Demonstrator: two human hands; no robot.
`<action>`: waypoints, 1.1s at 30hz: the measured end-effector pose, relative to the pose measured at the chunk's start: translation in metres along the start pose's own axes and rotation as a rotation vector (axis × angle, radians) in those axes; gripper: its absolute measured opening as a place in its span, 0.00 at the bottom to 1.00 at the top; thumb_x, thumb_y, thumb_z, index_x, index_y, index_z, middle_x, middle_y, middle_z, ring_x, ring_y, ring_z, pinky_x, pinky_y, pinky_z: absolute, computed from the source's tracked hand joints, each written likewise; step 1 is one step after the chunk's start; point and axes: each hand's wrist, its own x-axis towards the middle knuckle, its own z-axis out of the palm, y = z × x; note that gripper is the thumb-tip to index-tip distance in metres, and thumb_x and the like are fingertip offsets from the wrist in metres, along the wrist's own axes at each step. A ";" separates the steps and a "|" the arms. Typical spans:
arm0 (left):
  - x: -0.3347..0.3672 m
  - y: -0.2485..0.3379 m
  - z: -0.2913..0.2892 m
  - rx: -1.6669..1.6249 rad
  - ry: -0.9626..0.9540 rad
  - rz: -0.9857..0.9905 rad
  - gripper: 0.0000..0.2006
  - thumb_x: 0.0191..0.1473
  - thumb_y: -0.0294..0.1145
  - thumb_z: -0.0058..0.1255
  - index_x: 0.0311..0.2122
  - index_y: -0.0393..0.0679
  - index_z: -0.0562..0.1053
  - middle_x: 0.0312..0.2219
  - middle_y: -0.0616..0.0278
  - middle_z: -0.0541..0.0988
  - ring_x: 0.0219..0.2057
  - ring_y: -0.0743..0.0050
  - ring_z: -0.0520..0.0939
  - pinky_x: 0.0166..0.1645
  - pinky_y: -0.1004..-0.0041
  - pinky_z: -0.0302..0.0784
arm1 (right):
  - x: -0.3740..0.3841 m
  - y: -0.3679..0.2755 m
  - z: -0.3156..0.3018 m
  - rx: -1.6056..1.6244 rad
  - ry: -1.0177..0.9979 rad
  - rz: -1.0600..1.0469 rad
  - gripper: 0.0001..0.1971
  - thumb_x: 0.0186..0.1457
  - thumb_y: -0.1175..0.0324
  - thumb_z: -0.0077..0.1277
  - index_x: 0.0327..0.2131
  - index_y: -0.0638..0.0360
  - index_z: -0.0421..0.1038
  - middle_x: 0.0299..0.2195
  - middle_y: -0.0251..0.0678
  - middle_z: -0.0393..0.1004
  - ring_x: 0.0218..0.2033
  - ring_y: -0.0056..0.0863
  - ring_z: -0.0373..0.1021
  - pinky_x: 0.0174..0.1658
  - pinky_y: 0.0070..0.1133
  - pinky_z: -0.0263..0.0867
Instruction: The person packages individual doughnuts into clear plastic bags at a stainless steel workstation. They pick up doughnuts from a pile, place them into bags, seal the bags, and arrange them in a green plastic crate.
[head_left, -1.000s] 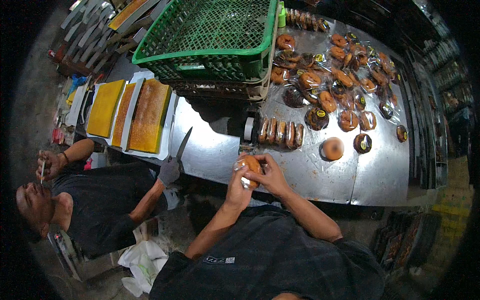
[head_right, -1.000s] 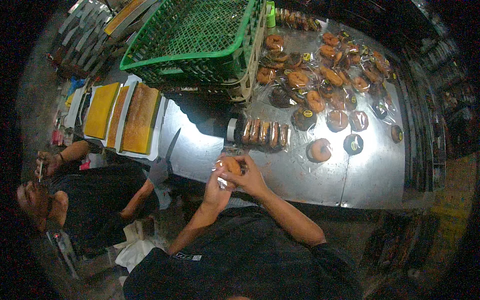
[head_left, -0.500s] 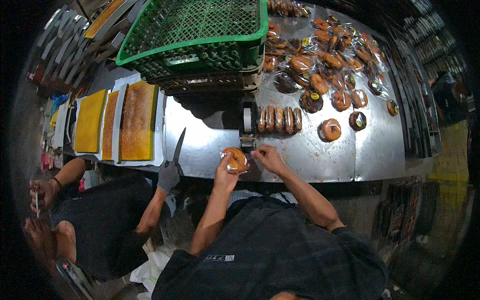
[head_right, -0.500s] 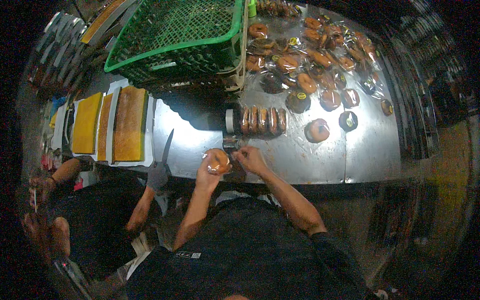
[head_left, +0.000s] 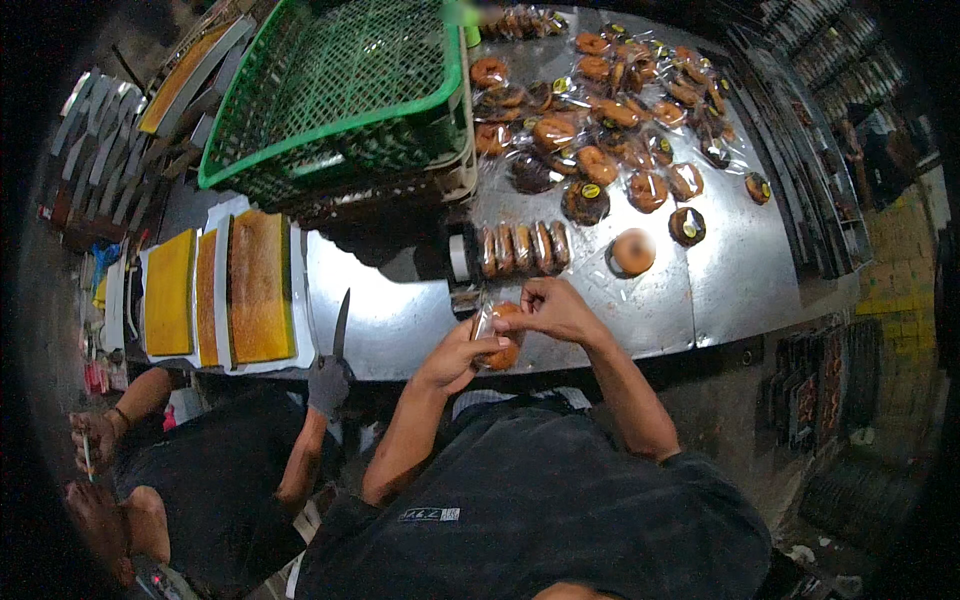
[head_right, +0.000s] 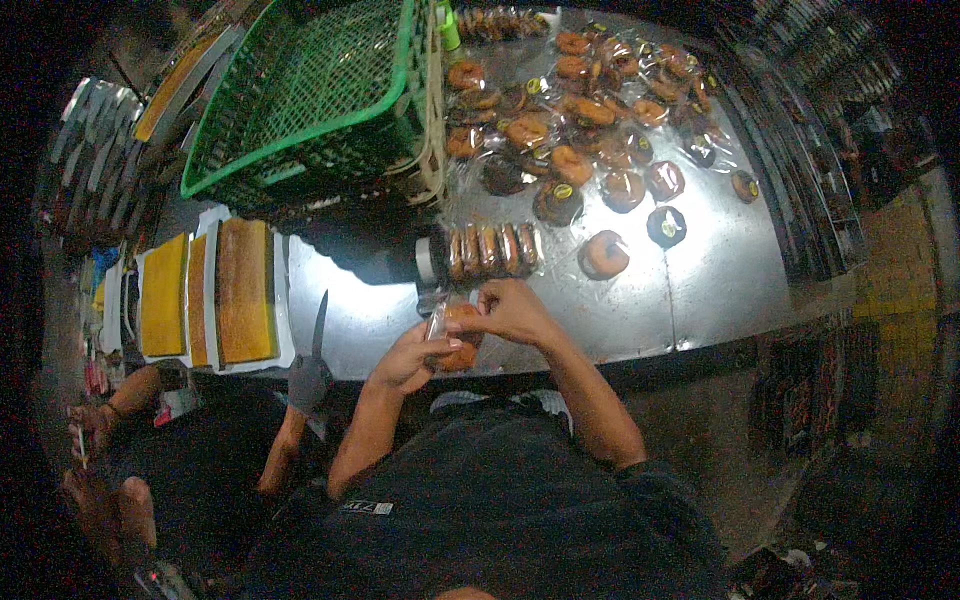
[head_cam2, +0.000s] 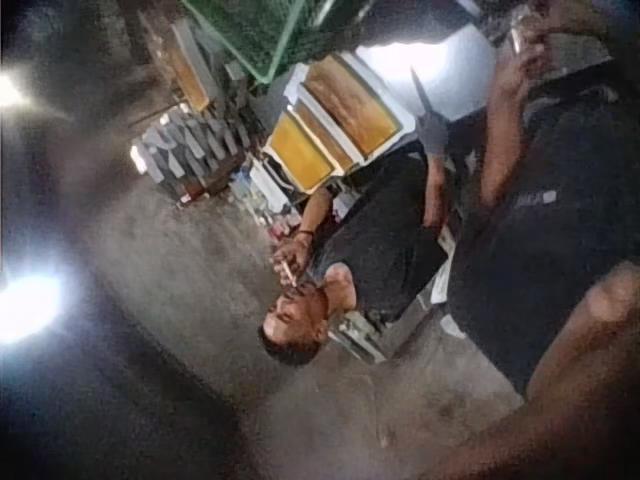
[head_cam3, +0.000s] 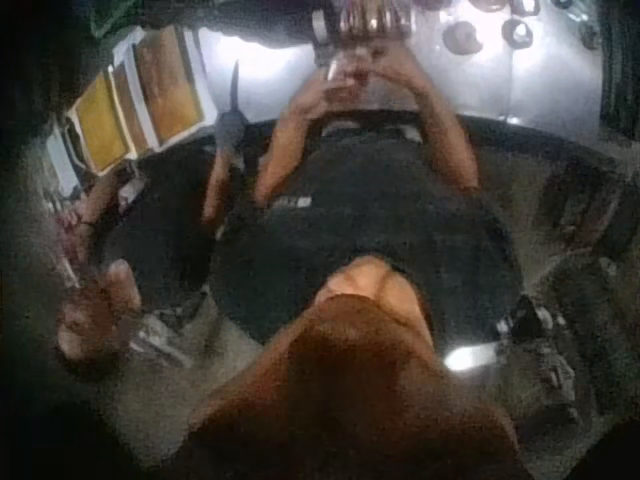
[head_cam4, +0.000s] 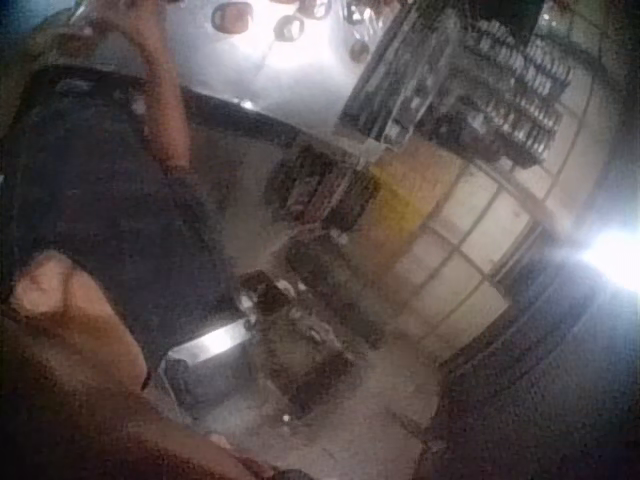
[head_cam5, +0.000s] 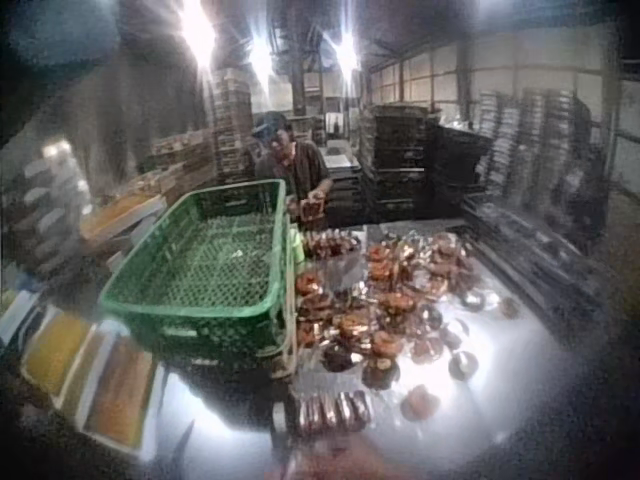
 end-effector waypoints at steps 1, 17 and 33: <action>0.003 0.005 0.010 -0.131 0.016 -0.076 0.22 0.64 0.39 0.42 0.58 0.36 0.63 0.47 0.55 0.75 0.46 0.64 0.78 0.49 0.63 0.77 | -0.009 0.019 0.002 0.089 0.089 -0.138 0.29 0.39 0.46 0.70 0.32 0.64 0.74 0.33 0.40 0.73 0.37 0.28 0.69 0.40 0.26 0.65; 0.282 0.027 0.087 1.668 -0.063 0.743 0.19 0.51 0.32 0.55 0.51 0.46 0.74 0.53 0.52 0.73 0.55 0.50 0.73 0.56 0.60 0.70 | 0.033 0.175 0.004 -0.238 0.837 -0.219 0.34 0.54 0.66 0.58 0.60 0.66 0.55 0.53 0.56 0.63 0.51 0.56 0.63 0.55 0.41 0.60; 0.182 0.077 0.153 0.818 0.284 0.689 0.11 0.61 0.34 0.52 0.42 0.39 0.80 0.33 0.57 0.84 0.35 0.71 0.83 0.41 0.72 0.78 | -0.004 0.097 -0.059 0.001 1.161 -0.264 0.49 0.45 0.56 0.68 0.62 0.72 0.49 0.58 0.58 0.59 0.61 0.55 0.55 0.64 0.38 0.51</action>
